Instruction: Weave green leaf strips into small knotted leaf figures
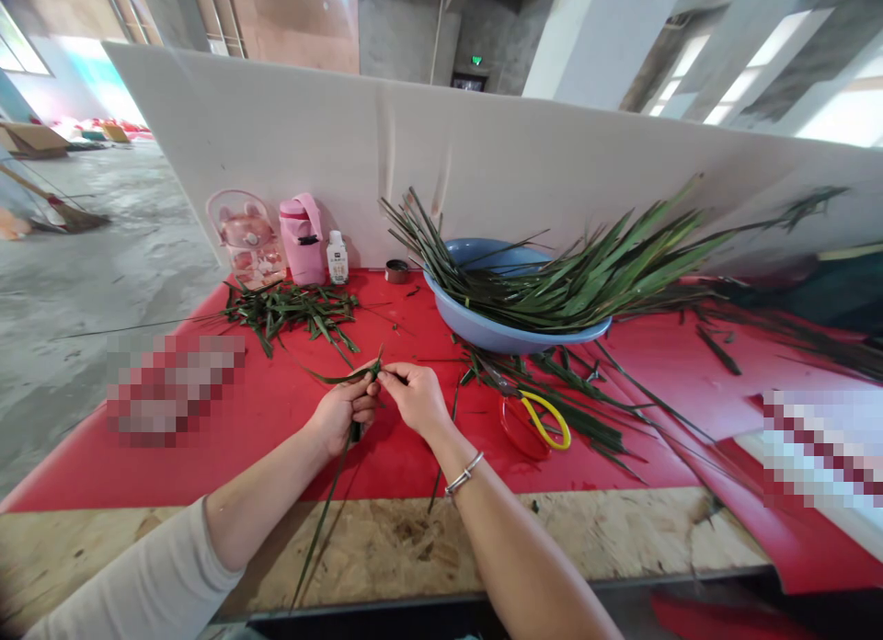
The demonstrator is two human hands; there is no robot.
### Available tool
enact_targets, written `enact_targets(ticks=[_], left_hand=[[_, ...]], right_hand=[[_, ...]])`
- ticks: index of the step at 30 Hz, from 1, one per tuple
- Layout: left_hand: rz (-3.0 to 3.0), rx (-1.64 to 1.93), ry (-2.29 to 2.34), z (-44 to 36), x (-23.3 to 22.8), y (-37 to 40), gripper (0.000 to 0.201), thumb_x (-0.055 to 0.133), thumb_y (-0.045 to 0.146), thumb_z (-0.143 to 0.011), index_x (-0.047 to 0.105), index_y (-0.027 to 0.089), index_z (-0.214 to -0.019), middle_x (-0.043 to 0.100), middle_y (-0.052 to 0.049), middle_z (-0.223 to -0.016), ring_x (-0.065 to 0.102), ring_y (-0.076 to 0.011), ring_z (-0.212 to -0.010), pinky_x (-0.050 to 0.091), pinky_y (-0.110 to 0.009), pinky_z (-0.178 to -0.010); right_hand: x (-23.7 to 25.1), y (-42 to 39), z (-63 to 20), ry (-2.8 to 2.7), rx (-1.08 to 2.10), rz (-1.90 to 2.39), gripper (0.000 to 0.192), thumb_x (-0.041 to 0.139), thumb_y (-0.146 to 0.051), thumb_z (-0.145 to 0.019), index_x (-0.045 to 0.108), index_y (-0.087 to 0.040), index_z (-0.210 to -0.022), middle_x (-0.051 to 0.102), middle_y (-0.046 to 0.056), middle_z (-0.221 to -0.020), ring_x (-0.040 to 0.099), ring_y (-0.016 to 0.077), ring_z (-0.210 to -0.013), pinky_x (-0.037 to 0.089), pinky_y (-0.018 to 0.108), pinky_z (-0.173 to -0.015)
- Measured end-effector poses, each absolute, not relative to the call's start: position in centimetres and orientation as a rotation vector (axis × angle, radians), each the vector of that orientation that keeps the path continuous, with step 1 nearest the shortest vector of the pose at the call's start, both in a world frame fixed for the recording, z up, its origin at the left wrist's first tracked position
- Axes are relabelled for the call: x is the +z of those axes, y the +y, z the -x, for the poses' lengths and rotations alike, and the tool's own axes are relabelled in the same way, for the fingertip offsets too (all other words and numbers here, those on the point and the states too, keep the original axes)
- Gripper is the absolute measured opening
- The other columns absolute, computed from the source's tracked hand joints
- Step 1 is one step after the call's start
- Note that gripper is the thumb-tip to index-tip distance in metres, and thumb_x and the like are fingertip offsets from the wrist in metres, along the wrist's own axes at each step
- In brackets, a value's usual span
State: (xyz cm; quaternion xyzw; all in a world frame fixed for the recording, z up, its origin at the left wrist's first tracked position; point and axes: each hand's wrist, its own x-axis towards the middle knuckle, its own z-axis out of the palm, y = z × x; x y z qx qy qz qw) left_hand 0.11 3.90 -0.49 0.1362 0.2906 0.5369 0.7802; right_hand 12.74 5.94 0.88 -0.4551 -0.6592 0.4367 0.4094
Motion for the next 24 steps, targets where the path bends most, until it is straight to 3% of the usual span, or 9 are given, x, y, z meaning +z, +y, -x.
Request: enact_targets(ticks=[6,12,15,19,24], left_hand=[[-0.459,1.264,0.744,-0.5,-0.7,3.7,0.038,0.070,0.022,-0.065,0.056,0.013,-0.098,0.048,0.004,-0.058,0.027,0.0003,-0.036,0.016,-0.011,-0.035],[-0.374,1.231,0.674,-0.2,-0.9,4.1,0.025,0.069,0.020,-0.067,0.054,0.012,-0.085,0.046,0.005,-0.056,0.023,0.0012,-0.035,0.013,-0.011,-0.035],[-0.326,1.179,0.614,0.0,-0.8,4.2,0.020,0.068,0.020,-0.068,0.051,0.012,-0.076,0.044,0.006,-0.055,0.020,0.0018,-0.035,0.010,-0.011,-0.034],[-0.394,1.167,0.620,0.0,-0.8,4.0,0.025,0.071,0.021,-0.064,0.054,0.012,-0.080,0.045,0.005,-0.054,0.022,0.0013,-0.035,0.012,-0.011,-0.034],[-0.451,1.204,0.660,-0.1,-0.9,3.9,0.036,0.075,0.027,-0.060,0.057,0.013,-0.088,0.048,0.005,-0.056,0.024,0.0009,-0.036,0.014,-0.011,-0.035]], right_hand=[[0.6,6.1,-12.3,-1.596,1.125,1.143,0.018,0.055,-0.028,-0.077,0.068,-0.017,-0.075,0.064,-0.001,-0.064,0.056,0.0139,-0.065,0.041,0.025,-0.067],[-0.2,6.4,-12.2,-1.388,1.382,1.077,0.015,0.060,-0.030,-0.070,0.067,-0.016,-0.070,0.064,0.000,-0.063,0.052,0.0112,-0.060,0.037,0.022,-0.058],[-0.4,6.5,-12.2,-1.205,1.566,1.109,0.013,0.063,-0.029,-0.065,0.063,-0.016,-0.066,0.061,-0.001,-0.058,0.045,0.0080,-0.049,0.026,0.020,-0.045],[-0.6,6.6,-12.3,-1.085,1.624,1.157,0.017,0.067,-0.029,-0.060,0.056,-0.016,-0.060,0.053,-0.005,-0.048,0.033,0.0045,-0.040,0.018,0.019,-0.039],[-0.4,6.4,-12.2,-1.064,1.606,1.153,0.022,0.070,-0.033,-0.059,0.056,-0.016,-0.062,0.051,-0.006,-0.047,0.031,0.0040,-0.039,0.014,0.019,-0.038]])
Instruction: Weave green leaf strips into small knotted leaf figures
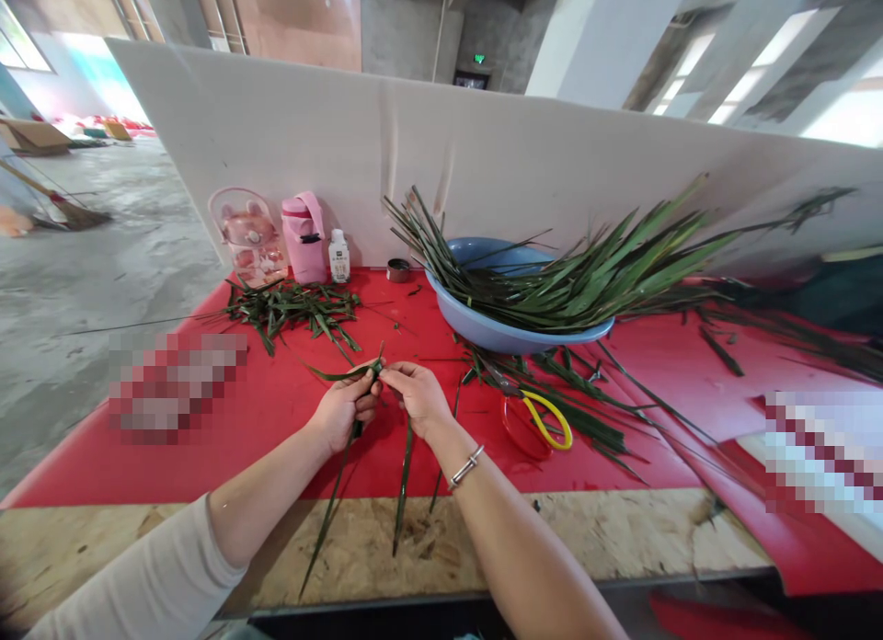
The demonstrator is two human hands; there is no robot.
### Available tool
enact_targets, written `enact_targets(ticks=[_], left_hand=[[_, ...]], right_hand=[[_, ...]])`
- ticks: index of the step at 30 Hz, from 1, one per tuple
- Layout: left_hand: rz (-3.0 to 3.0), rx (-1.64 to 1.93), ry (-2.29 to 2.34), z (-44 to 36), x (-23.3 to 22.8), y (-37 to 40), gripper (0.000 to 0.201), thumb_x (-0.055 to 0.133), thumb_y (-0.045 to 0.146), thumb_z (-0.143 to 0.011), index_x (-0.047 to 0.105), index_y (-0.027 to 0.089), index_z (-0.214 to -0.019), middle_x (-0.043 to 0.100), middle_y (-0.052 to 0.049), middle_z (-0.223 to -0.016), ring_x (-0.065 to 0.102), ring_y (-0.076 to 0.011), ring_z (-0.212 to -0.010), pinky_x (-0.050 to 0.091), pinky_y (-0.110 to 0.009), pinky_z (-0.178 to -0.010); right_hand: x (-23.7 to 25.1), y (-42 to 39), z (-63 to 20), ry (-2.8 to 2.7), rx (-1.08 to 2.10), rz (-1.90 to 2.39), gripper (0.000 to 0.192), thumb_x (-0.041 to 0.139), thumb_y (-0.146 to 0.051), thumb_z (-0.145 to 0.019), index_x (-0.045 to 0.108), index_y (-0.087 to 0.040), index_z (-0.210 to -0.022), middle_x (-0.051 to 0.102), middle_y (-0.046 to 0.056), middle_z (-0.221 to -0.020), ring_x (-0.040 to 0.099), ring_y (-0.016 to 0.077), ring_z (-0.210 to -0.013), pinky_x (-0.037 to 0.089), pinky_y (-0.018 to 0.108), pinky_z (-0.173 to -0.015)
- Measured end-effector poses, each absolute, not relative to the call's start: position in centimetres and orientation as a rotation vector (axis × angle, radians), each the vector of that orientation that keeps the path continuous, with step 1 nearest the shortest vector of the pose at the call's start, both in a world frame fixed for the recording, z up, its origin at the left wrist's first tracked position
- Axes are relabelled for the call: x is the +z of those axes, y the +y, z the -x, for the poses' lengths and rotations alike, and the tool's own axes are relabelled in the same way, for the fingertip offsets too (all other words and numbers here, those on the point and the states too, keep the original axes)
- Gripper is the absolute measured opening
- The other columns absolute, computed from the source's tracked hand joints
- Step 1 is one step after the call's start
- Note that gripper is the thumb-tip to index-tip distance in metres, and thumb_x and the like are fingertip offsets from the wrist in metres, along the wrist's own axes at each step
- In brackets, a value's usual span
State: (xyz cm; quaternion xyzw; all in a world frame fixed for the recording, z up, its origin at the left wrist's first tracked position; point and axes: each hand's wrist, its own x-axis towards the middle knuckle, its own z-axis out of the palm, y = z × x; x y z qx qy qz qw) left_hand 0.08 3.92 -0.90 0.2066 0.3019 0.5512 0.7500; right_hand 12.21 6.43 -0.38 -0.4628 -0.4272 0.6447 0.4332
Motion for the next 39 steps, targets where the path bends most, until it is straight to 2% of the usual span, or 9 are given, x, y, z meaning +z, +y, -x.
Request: enact_targets(ticks=[6,21,26,30,34,39], left_hand=[[-0.489,1.230,0.681,-0.19,-0.85,3.79,0.038,0.076,0.031,-0.058,0.058,0.013,-0.087,0.049,0.005,-0.057,0.026,0.0006,-0.037,0.015,-0.012,-0.035],[-0.511,1.231,0.720,-0.44,-0.50,3.59,0.037,0.077,0.034,-0.055,0.054,0.013,-0.075,0.051,0.003,-0.057,0.028,0.0004,-0.036,0.017,-0.013,-0.035],[-0.462,1.235,0.709,-0.40,-0.45,3.56,0.038,0.077,0.030,-0.055,0.057,0.013,-0.082,0.049,0.005,-0.056,0.028,0.0004,-0.037,0.016,-0.012,-0.035],[-0.490,1.235,0.678,-0.39,-0.41,3.50,0.036,0.076,0.028,-0.057,0.058,0.013,-0.085,0.049,0.005,-0.057,0.027,0.0005,-0.037,0.015,-0.012,-0.036],[-0.519,1.244,0.710,-0.55,-0.51,3.42,0.040,0.075,0.029,-0.059,0.057,0.014,-0.091,0.050,0.004,-0.057,0.028,-0.0003,-0.037,0.017,-0.013,-0.036],[-0.516,1.283,0.734,-0.74,-0.60,3.48,0.040,0.075,0.030,-0.057,0.054,0.015,-0.088,0.049,0.005,-0.055,0.027,-0.0005,-0.036,0.017,-0.013,-0.036]], right_hand=[[0.15,6.17,-11.92,-1.072,1.605,1.142,0.023,0.070,-0.035,-0.060,0.056,-0.016,-0.062,0.058,-0.004,-0.050,0.030,0.0038,-0.037,0.012,0.020,-0.037],[0.10,6.34,-12.28,-1.055,1.651,1.133,0.024,0.070,-0.035,-0.060,0.054,-0.017,-0.058,0.055,-0.004,-0.048,0.031,0.0044,-0.040,0.011,0.020,-0.037],[0.04,6.39,-12.14,-1.003,1.701,1.145,0.024,0.069,-0.034,-0.060,0.054,-0.016,-0.057,0.054,-0.004,-0.049,0.029,0.0039,-0.039,0.008,0.020,-0.037],[-0.10,6.34,-12.00,-0.946,1.691,1.138,0.030,0.065,-0.044,-0.063,0.055,-0.016,-0.059,0.049,-0.004,-0.044,0.028,0.0043,-0.038,0.008,0.020,-0.038],[-0.12,6.23,-11.94,-0.985,1.698,1.115,0.034,0.071,-0.047,-0.059,0.058,-0.016,-0.063,0.053,-0.004,-0.047,0.031,0.0043,-0.038,0.010,0.021,-0.038],[0.11,6.10,-11.77,-1.016,1.695,1.109,0.034,0.075,-0.043,-0.056,0.053,-0.017,-0.058,0.055,-0.004,-0.049,0.036,0.0046,-0.039,0.014,0.021,-0.039]])
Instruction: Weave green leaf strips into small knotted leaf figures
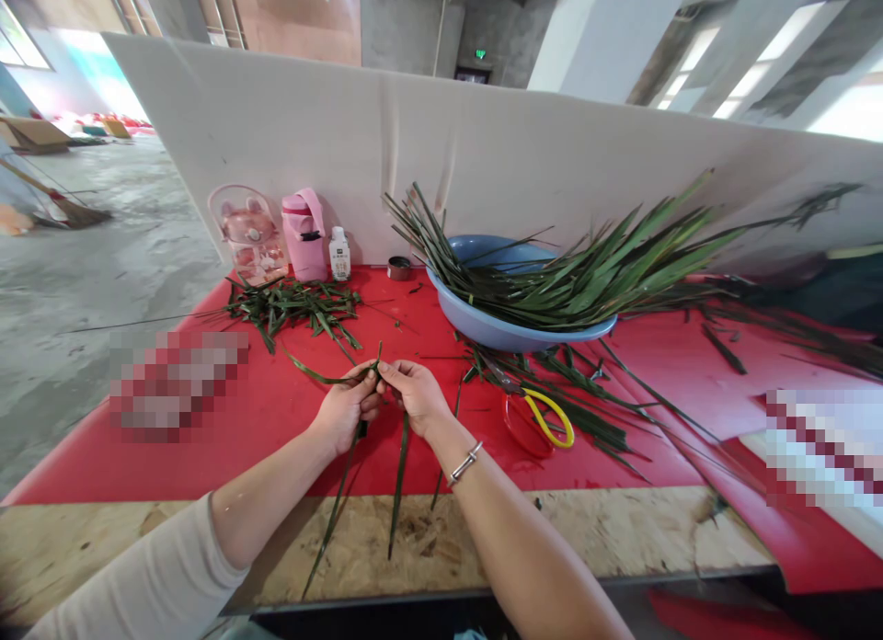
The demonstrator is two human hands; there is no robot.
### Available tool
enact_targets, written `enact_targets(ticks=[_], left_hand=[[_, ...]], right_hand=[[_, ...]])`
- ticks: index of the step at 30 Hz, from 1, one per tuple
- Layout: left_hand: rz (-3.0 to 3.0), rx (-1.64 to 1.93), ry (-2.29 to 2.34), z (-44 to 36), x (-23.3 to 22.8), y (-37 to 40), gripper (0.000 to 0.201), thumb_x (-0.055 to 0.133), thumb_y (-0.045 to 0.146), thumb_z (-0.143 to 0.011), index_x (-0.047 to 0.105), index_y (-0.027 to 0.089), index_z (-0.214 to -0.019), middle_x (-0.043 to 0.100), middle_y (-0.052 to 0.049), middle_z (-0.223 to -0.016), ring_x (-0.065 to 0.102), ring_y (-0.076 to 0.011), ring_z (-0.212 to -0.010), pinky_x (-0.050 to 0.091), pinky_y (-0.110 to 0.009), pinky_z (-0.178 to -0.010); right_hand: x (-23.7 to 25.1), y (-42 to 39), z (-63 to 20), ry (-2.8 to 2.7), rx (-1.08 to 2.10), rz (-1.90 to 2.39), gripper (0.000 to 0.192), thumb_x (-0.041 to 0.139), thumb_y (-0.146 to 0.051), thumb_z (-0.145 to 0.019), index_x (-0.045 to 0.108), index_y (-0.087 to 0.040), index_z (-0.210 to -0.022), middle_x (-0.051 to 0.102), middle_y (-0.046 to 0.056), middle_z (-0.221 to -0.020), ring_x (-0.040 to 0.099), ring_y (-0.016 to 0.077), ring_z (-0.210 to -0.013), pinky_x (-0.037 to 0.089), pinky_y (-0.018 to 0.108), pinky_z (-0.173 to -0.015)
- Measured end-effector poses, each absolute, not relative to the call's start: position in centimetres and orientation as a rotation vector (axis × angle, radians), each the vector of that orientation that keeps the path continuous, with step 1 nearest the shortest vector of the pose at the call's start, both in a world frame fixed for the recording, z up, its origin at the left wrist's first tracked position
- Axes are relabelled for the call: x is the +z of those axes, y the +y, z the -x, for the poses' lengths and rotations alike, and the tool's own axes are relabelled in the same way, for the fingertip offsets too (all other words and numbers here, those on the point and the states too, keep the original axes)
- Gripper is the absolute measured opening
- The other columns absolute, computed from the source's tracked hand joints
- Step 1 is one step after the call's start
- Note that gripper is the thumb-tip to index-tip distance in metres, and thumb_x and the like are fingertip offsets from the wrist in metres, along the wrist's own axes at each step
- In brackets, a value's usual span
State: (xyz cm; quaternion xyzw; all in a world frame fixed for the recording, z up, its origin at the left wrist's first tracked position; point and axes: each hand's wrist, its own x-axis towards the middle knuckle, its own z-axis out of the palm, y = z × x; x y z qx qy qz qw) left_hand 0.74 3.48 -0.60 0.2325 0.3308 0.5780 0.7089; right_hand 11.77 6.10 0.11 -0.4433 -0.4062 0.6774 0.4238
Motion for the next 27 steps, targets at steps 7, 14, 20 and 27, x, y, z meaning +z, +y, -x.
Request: enact_targets(ticks=[7,14,20,27], left_hand=[[-0.543,1.265,0.745,-0.5,-0.6,3.4,0.033,0.072,0.032,-0.061,0.053,0.016,-0.083,0.048,0.006,-0.054,0.025,0.0000,-0.035,0.015,-0.013,-0.035],[-0.642,1.375,0.830,-0.7,-0.9,4.1,0.043,0.067,0.028,-0.068,0.055,0.016,-0.107,0.052,0.003,-0.060,0.038,-0.0044,-0.042,0.030,-0.015,-0.040],[-1.123,1.522,1.019,-0.3,-1.0,3.8,0.043,0.056,0.013,-0.073,0.054,0.020,-0.116,0.060,-0.008,-0.110,0.055,-0.0179,-0.100,0.041,-0.031,-0.090],[-1.677,1.399,1.063,-0.7,-1.0,2.7,0.046,0.050,0.006,-0.073,0.059,0.023,-0.115,0.047,-0.011,-0.132,0.038,-0.0249,-0.124,0.020,-0.041,-0.106]], right_hand=[[0.7,5.9,-11.8,-1.083,1.687,1.070,0.034,0.077,-0.040,-0.053,0.052,-0.017,-0.057,0.055,-0.005,-0.050,0.035,0.0044,-0.039,0.017,0.021,-0.040],[-0.3,6.2,-12.0,-1.092,1.525,1.063,0.038,0.070,-0.045,-0.063,0.057,-0.020,-0.088,0.060,-0.002,-0.071,0.050,0.0081,-0.054,0.033,0.020,-0.047],[-0.4,6.7,-12.8,-1.073,1.314,1.089,0.038,0.059,-0.056,-0.070,0.059,-0.021,-0.085,0.062,0.005,-0.082,0.057,0.0169,-0.076,0.043,0.026,-0.061],[-0.4,6.8,-13.0,-0.996,1.607,0.922,0.031,0.074,-0.045,-0.060,0.061,-0.019,-0.070,0.062,-0.001,-0.066,0.057,0.0119,-0.062,0.044,0.025,-0.063]])
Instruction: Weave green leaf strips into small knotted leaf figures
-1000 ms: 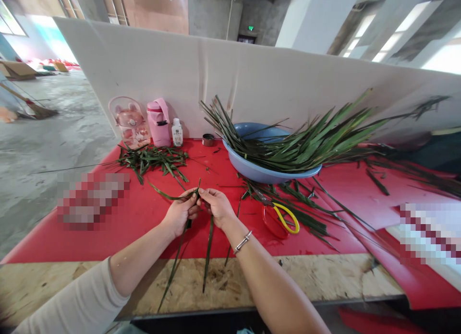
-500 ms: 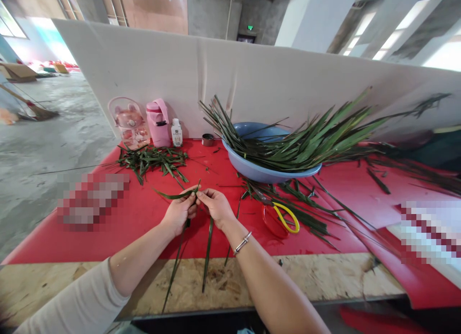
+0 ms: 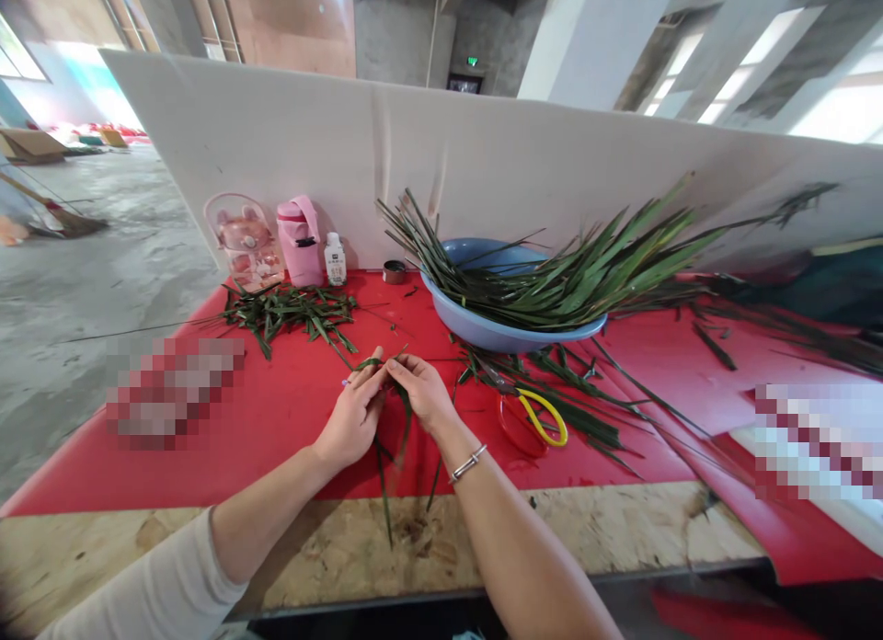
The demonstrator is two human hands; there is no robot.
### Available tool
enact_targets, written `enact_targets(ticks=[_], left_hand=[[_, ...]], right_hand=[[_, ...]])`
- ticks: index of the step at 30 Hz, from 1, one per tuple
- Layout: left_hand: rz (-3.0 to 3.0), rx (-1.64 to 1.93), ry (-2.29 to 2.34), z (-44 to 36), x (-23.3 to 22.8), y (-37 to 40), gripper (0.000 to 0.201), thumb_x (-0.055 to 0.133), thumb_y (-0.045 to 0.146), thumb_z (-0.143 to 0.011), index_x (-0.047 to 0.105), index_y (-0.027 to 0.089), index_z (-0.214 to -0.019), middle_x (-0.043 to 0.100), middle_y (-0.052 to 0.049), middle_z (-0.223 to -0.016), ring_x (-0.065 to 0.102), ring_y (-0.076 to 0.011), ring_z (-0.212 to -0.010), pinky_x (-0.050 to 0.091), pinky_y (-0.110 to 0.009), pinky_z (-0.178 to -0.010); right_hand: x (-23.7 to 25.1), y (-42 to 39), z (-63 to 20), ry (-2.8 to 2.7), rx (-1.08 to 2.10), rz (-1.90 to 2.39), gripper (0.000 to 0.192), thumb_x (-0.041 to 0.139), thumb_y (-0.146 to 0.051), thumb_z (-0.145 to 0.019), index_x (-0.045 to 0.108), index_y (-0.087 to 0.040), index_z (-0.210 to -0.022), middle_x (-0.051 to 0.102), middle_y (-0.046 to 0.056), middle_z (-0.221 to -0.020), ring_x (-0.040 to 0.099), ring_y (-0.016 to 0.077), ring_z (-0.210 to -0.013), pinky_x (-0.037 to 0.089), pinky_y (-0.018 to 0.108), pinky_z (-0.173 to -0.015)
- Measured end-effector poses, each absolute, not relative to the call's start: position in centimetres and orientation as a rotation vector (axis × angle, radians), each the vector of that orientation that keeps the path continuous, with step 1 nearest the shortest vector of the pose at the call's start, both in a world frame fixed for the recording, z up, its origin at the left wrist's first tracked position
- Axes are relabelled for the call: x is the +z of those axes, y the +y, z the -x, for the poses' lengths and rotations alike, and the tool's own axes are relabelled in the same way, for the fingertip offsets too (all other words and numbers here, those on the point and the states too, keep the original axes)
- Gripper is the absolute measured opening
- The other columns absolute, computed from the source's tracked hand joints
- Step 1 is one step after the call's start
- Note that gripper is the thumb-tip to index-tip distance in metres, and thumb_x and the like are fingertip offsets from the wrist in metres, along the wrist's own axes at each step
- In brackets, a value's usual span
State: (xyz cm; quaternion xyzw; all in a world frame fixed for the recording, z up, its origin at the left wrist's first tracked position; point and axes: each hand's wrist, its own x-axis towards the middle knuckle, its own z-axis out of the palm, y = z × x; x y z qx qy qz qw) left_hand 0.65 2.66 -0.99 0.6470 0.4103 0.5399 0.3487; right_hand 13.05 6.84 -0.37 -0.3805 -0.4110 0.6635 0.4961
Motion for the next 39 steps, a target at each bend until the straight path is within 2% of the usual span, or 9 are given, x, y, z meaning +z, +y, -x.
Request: enact_targets(ticks=[5,7,10,13,18,26,31,34,39], left_hand=[[-1.550,1.489,1.118,-0.5,-0.3,2.3,0.022,0.049,0.015,-0.080,0.060,0.019,-0.098,0.051,-0.014,-0.123,0.035,-0.0237,-0.126,0.024,-0.038,-0.103],[-1.457,1.536,1.117,-0.4,-0.2,2.3,0.010,0.048,0.017,-0.081,0.057,0.019,-0.084,0.058,-0.012,-0.108,0.036,-0.0229,-0.125,0.026,-0.035,-0.101],[-1.375,1.511,1.132,-0.3,-0.3,2.5,0.015,0.049,0.021,-0.081,0.052,0.019,-0.067,0.060,-0.008,-0.085,0.047,-0.0229,-0.112,0.032,-0.032,-0.094],[-1.223,1.449,1.067,-0.4,-0.6,2.9,0.012,0.056,0.029,-0.078,0.057,0.018,-0.079,0.061,-0.006,-0.082,0.057,-0.0198,-0.087,0.042,-0.029,-0.080],[-1.010,1.221,0.943,-0.4,-1.4,3.7,0.040,0.061,0.039,-0.074,0.054,0.018,-0.107,0.059,-0.001,-0.067,0.054,-0.0134,-0.051,0.045,-0.026,-0.051],[-0.933,1.417,1.011,-0.1,-2.0,4.4,0.029,0.071,0.030,-0.065,0.065,0.014,-0.089,0.066,-0.004,-0.077,0.060,-0.0147,-0.073,0.048,-0.026,-0.070],[-0.611,1.352,0.787,-0.2,-0.9,4.3,0.032,0.074,0.033,-0.062,0.061,0.013,-0.083,0.057,0.001,-0.055,0.052,-0.0094,-0.049,0.042,-0.020,-0.048],[-0.498,1.331,0.711,-0.1,-0.5,4.2,0.035,0.075,0.029,-0.061,0.060,0.013,-0.089,0.056,0.001,-0.058,0.050,-0.0079,-0.050,0.038,-0.016,-0.045],[-0.440,1.346,0.699,0.1,-0.4,4.2,0.040,0.076,0.023,-0.060,0.063,0.013,-0.096,0.055,0.000,-0.067,0.049,-0.0067,-0.056,0.036,-0.014,-0.043]], right_hand=[[-0.2,7.0,-13.5,-1.051,1.696,0.933,0.033,0.078,-0.039,-0.055,0.063,-0.016,-0.072,0.062,-0.001,-0.062,0.056,0.0099,-0.056,0.044,0.024,-0.059],[-0.2,7.1,-13.6,-1.113,1.664,0.965,0.032,0.075,-0.042,-0.058,0.061,-0.016,-0.067,0.058,-0.002,-0.054,0.051,0.0086,-0.049,0.041,0.023,-0.052],[-0.3,7.3,-13.8,-1.126,1.581,1.044,0.034,0.072,-0.047,-0.061,0.058,-0.016,-0.062,0.052,-0.004,-0.047,0.044,0.0070,-0.042,0.035,0.021,-0.045],[-0.3,7.3,-13.8,-1.145,1.530,1.091,0.035,0.071,-0.049,-0.061,0.059,-0.016,-0.063,0.052,-0.004,-0.048,0.044,0.0073,-0.042,0.034,0.022,-0.044],[0.0,6.5,-13.2,-1.354,1.471,1.048,0.030,0.065,-0.046,-0.068,0.064,-0.018,-0.077,0.056,-0.003,-0.053,0.048,0.0101,-0.047,0.038,0.024,-0.047],[0.2,6.3,-13.0,-1.383,1.409,1.006,0.023,0.063,-0.036,-0.071,0.049,-0.021,-0.080,0.058,-0.004,-0.056,0.054,0.0115,-0.051,0.042,0.024,-0.052],[1.2,6.0,-14.0,-1.315,1.651,0.869,0.022,0.060,-0.031,-0.074,0.046,-0.022,-0.088,0.065,-0.001,-0.063,0.059,0.0143,-0.053,0.044,0.027,-0.054],[1.7,5.9,-14.6,-1.255,1.781,0.754,0.021,0.059,-0.027,-0.072,0.048,-0.022,-0.090,0.068,0.002,-0.072,0.062,0.0159,-0.055,0.044,0.027,-0.052],[1.3,5.9,-14.5,-1.420,1.423,0.823,0.033,0.068,-0.022,-0.065,0.056,-0.021,-0.095,0.067,0.002,-0.079,0.060,0.0142,-0.066,0.045,0.024,-0.057]])
